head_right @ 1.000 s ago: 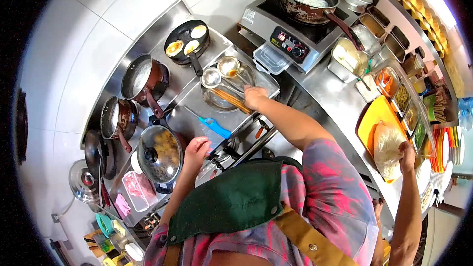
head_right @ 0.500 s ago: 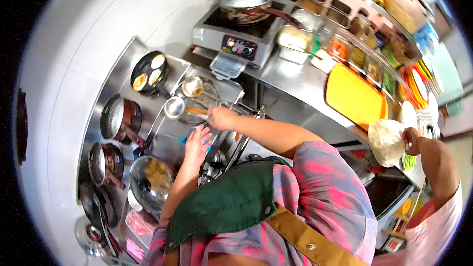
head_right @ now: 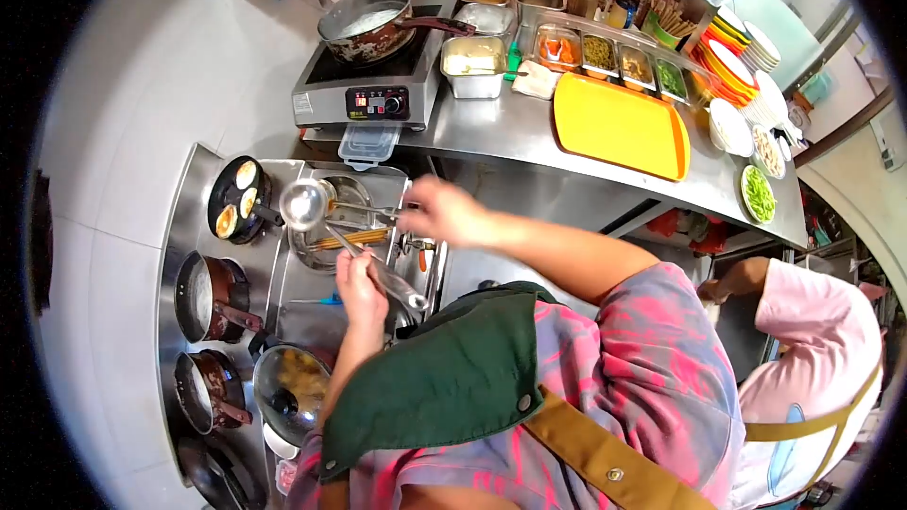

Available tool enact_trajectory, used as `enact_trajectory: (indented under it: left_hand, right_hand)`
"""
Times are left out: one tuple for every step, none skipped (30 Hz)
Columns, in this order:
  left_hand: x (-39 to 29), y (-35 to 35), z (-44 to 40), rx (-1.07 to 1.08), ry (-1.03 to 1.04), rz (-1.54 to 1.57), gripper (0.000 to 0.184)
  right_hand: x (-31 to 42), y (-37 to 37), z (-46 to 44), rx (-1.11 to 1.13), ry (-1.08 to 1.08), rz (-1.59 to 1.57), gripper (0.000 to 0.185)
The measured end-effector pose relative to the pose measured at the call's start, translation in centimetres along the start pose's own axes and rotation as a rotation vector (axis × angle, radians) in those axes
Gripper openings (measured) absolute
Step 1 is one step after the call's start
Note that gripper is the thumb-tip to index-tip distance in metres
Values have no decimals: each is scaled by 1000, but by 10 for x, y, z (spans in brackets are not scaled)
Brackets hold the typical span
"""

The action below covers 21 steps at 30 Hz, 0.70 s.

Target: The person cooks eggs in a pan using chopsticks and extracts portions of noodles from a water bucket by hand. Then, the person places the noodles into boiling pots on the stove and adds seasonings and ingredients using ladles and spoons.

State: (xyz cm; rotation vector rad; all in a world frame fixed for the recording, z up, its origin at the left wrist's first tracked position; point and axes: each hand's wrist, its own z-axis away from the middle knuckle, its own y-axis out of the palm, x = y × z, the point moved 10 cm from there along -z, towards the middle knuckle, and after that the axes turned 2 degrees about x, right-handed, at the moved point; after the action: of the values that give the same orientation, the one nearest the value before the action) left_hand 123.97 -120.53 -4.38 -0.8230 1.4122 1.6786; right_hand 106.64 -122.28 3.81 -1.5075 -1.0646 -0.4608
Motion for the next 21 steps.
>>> enact_trajectory:
  left_hand:
    - [-4,1,-3,7,-4,28,13]
    - [-12,2,-6,12,-2,54,13]
    - [-17,3,-7,62,-22,61,16]
    - [-23,4,-7,64,-43,32,19]
    - [-26,4,-8,101,-78,-9,21]
    - [-27,2,-7,124,-108,-48,23]
    - [-26,-3,-10,98,-113,-92,27]
    - [-25,-2,-12,135,-121,-90,27]
    - [-22,-4,-10,99,-167,-94,27]
    - [-14,0,-8,161,-225,-74,27]
    - [-16,5,-4,106,-210,-68,26]
    - [-4,5,-6,131,-183,-50,24]
    - [-3,16,-4,150,-173,-70,22]
    - [2,23,-1,154,-215,-134,21]
    - [4,29,0,73,-275,-178,20]
    - [10,37,0,12,-347,-228,20]
    - [16,46,-4,-4,-294,-199,20]
    - [29,49,-7,-80,-286,-66,22]
    - [34,57,-10,-92,-290,-83,23]
    - [36,63,-14,-99,-292,-98,23]
    - [37,67,-14,-121,-319,-140,23]
  right_hand:
    - [-10,-35,-16,-139,8,24,34]
    - [-36,-65,-32,-232,102,38,33]
    - [-62,-100,-51,-390,136,-8,29]
    - [-67,-134,-67,-378,261,30,26]
    - [-91,-167,-90,-551,67,64,26]
    - [-109,-195,-109,-567,99,221,28]
    - [-149,-219,-125,-659,209,289,32]
    - [-169,-229,-137,-629,298,303,36]
    - [-207,-222,-181,-349,178,866,41]
    - [-237,-224,-187,-329,337,290,42]
    - [-241,-193,-184,-232,629,-317,36]
    - [-202,-186,-185,-202,549,-287,32]
    - [-242,-173,-208,-24,456,-379,30]
    - [-244,-154,-211,106,423,-499,26]
    - [-215,-139,-199,49,482,-610,23]
    - [-202,-123,-192,78,506,-696,22]
    - [-191,-110,-190,134,472,-769,24]
    - [-186,-98,-191,145,467,-847,25]
    - [-183,-88,-194,171,451,-845,27]
    - [-171,-85,-194,146,445,-878,27]
    - [-168,-77,-197,157,460,-927,21]
